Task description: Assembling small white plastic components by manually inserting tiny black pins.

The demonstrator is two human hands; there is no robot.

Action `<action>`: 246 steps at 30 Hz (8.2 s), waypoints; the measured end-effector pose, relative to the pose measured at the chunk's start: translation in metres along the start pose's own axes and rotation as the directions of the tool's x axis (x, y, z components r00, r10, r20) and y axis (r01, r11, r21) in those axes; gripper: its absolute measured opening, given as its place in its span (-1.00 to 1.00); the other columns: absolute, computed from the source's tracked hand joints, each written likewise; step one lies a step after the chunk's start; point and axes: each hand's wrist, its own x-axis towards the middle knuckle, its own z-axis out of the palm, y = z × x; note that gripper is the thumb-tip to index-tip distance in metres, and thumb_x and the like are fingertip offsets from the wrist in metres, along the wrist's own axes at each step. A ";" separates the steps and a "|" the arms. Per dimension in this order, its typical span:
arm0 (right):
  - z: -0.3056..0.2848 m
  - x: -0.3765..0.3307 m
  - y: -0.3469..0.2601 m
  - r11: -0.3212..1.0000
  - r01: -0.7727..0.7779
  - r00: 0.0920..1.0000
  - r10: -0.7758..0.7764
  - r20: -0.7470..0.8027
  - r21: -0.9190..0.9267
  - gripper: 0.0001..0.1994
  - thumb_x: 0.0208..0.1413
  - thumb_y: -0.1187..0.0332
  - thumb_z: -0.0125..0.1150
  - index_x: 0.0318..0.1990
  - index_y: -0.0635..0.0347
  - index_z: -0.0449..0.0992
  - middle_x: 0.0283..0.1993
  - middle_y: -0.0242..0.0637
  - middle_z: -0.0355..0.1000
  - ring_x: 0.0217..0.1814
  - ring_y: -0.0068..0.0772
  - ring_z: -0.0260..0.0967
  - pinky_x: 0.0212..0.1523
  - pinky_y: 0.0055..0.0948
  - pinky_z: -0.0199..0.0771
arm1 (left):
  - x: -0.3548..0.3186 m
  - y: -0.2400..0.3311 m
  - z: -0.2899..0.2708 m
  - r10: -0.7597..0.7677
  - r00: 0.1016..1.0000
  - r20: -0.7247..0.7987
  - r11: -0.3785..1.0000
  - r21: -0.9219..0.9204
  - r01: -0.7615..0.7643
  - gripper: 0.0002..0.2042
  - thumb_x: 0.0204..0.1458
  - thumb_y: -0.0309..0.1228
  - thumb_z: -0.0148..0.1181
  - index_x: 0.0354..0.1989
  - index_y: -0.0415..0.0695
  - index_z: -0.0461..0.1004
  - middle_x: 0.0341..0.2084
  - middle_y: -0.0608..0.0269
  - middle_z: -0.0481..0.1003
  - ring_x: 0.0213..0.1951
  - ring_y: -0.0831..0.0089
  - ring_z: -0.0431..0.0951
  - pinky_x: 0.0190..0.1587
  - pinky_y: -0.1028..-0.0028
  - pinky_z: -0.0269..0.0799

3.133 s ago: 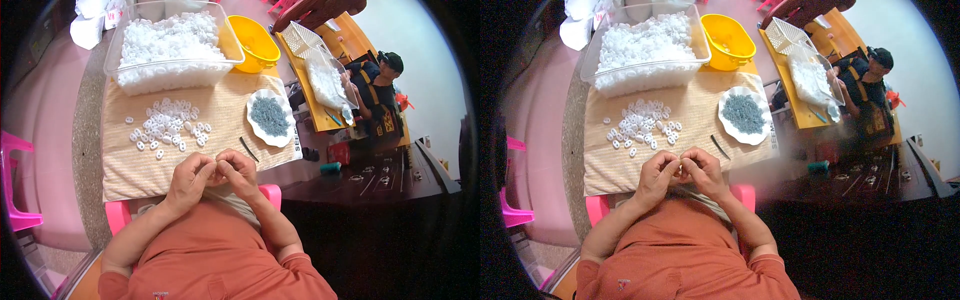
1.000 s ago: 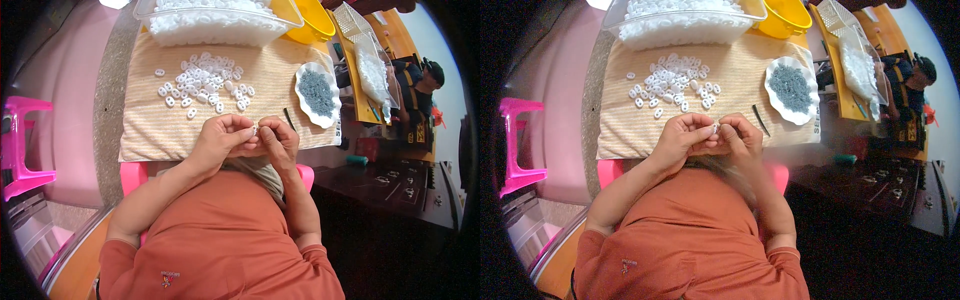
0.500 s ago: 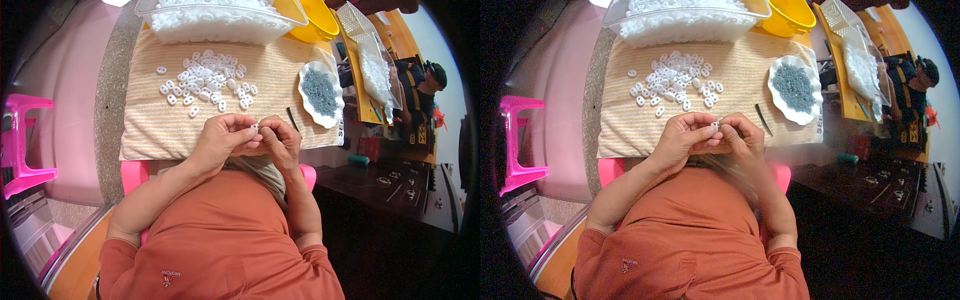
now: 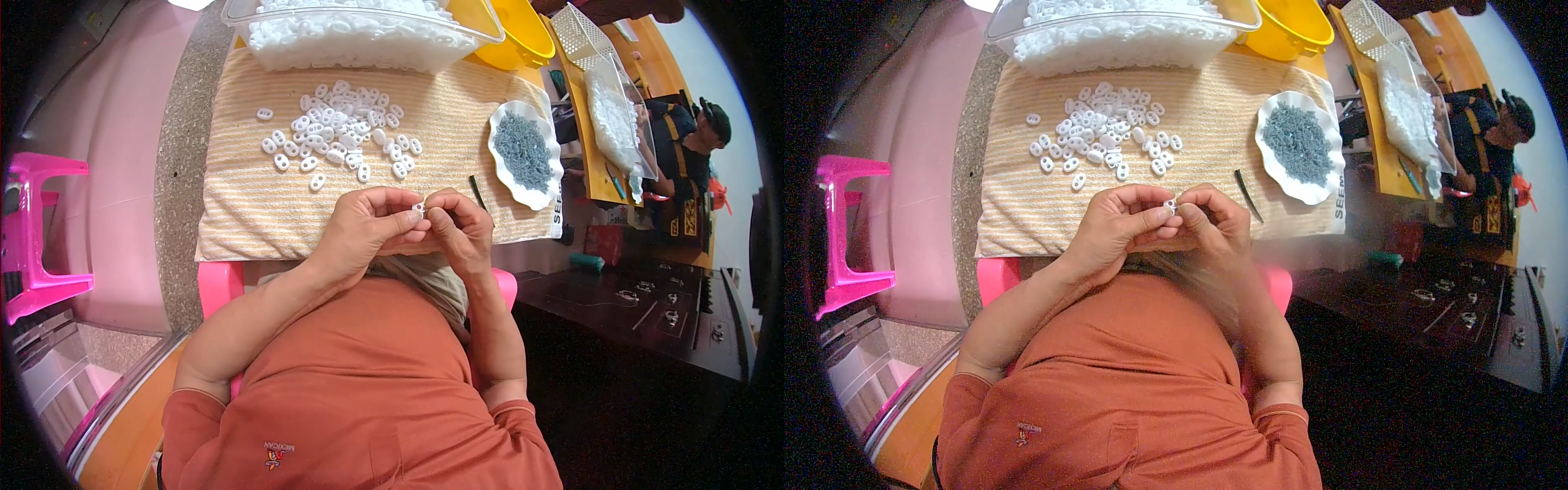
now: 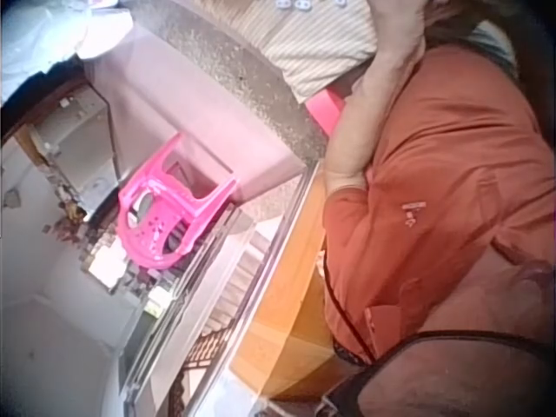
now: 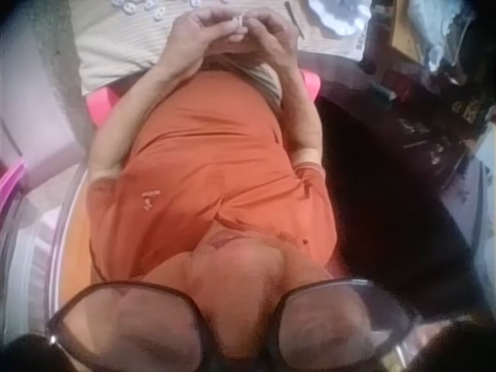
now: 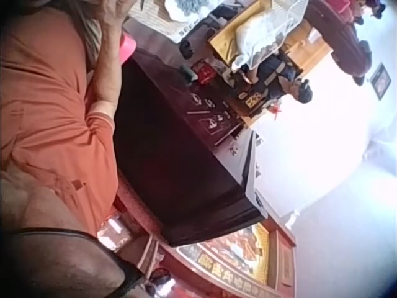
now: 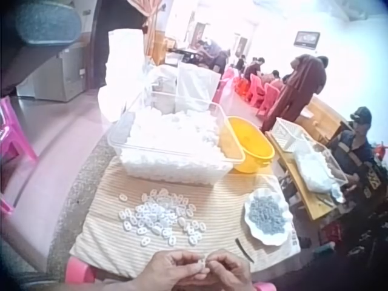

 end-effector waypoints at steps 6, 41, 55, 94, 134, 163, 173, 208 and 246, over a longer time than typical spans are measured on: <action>-0.009 0.002 0.008 0.999 0.030 0.999 -0.028 0.044 -0.040 -0.92 0.22 0.48 0.09 -0.24 0.30 0.47 -0.27 -0.41 0.44 -0.24 -0.69 0.35 -0.18 -0.67 0.37 | 0.000 0.000 0.000 -0.007 1.000 0.000 1.000 0.000 0.007 -0.81 0.08 -0.55 0.19 -0.12 -0.26 0.46 -0.29 0.20 0.56 -0.29 0.54 0.59 -0.19 0.56 0.58; -0.002 0.002 0.000 1.000 -0.010 0.999 0.010 0.046 -0.006 -0.91 0.22 0.47 0.09 -0.31 0.30 0.47 -0.35 -0.39 0.46 -0.29 -0.65 0.39 -0.21 -0.63 0.41 | 0.001 -0.005 -0.002 0.025 1.000 0.004 0.999 -0.021 -0.025 -0.82 0.05 -0.56 0.22 -0.16 -0.28 0.49 -0.34 0.22 0.56 -0.33 0.55 0.57 -0.22 0.57 0.56; 0.005 0.002 -0.006 0.986 0.049 0.999 -0.047 0.014 -0.162 -0.90 0.20 0.48 0.09 -0.34 0.32 0.46 -0.35 -0.42 0.43 -0.30 -0.68 0.33 -0.23 -0.66 0.35 | 0.003 -0.012 -0.003 0.138 0.990 -0.023 0.987 0.084 -0.136 -0.82 0.06 -0.58 0.20 -0.16 -0.32 0.48 -0.35 0.23 0.55 -0.36 0.58 0.55 -0.23 0.59 0.54; 0.007 0.001 -0.005 0.993 -0.005 1.000 0.005 -0.001 -0.115 -0.88 0.20 0.42 0.13 -0.32 0.28 0.48 -0.38 -0.46 0.44 -0.32 -0.72 0.32 -0.29 -0.69 0.34 | 0.000 -0.011 0.000 0.125 0.992 -0.024 0.992 0.011 -0.125 -0.84 0.06 -0.57 0.20 -0.18 -0.29 0.47 -0.37 0.23 0.55 -0.35 0.58 0.55 -0.22 0.58 0.54; 0.000 0.083 -0.008 0.390 0.215 0.947 -0.307 0.094 -0.895 -0.86 -0.03 0.39 0.30 -0.34 0.25 0.57 -0.35 -0.16 0.49 -0.43 -0.18 0.47 -0.37 -0.30 0.44 | -0.005 0.003 0.002 0.073 0.995 -0.064 0.987 -0.139 -0.081 -0.86 0.06 -0.58 0.19 -0.21 -0.26 0.45 -0.38 0.25 0.53 -0.35 0.55 0.55 -0.22 0.58 0.54; -0.014 0.060 -0.046 0.219 0.382 0.922 -0.161 0.353 -0.898 -0.76 -0.03 0.56 0.06 -0.17 0.20 0.52 -0.31 -0.16 0.41 -0.30 -0.04 0.42 -0.29 -0.21 0.42 | -0.003 0.000 0.001 0.070 0.995 -0.064 0.989 -0.126 -0.077 -0.86 0.07 -0.56 0.19 -0.20 -0.24 0.45 -0.37 0.24 0.52 -0.34 0.54 0.56 -0.23 0.55 0.58; -0.017 0.066 -0.037 0.197 0.351 0.936 -0.094 0.339 -0.915 -0.89 -0.04 0.52 0.05 -0.31 0.20 0.43 -0.35 -0.14 0.37 -0.19 -0.04 0.37 -0.20 -0.16 0.39 | -0.003 0.001 0.001 0.069 0.995 -0.070 0.985 -0.152 -0.079 -0.87 0.06 -0.57 0.20 -0.23 -0.27 0.46 -0.38 0.23 0.53 -0.37 0.54 0.55 -0.23 0.57 0.56; -0.023 0.024 -0.010 0.988 -0.150 0.975 0.142 0.172 0.036 -0.70 0.09 0.58 0.20 0.01 0.40 0.44 -0.18 -0.22 0.51 -0.18 -0.47 0.50 -0.10 -0.52 0.51 | 0.001 -0.003 -0.002 0.073 0.996 -0.060 0.990 -0.119 -0.080 -0.87 0.07 -0.54 0.19 -0.20 -0.23 0.45 -0.35 0.23 0.54 -0.35 0.53 0.57 -0.24 0.57 0.56; -0.028 0.021 -0.003 0.993 -0.101 0.980 0.089 0.178 0.057 -0.70 0.07 0.51 0.27 -0.03 0.40 0.48 -0.21 -0.23 0.53 -0.22 -0.53 0.48 -0.18 -0.56 0.49 | -0.001 -0.002 0.001 0.064 0.995 -0.079 0.995 -0.076 -0.070 -0.85 0.06 -0.54 0.21 -0.19 -0.23 0.46 -0.39 0.23 0.55 -0.39 0.56 0.57 -0.30 0.60 0.55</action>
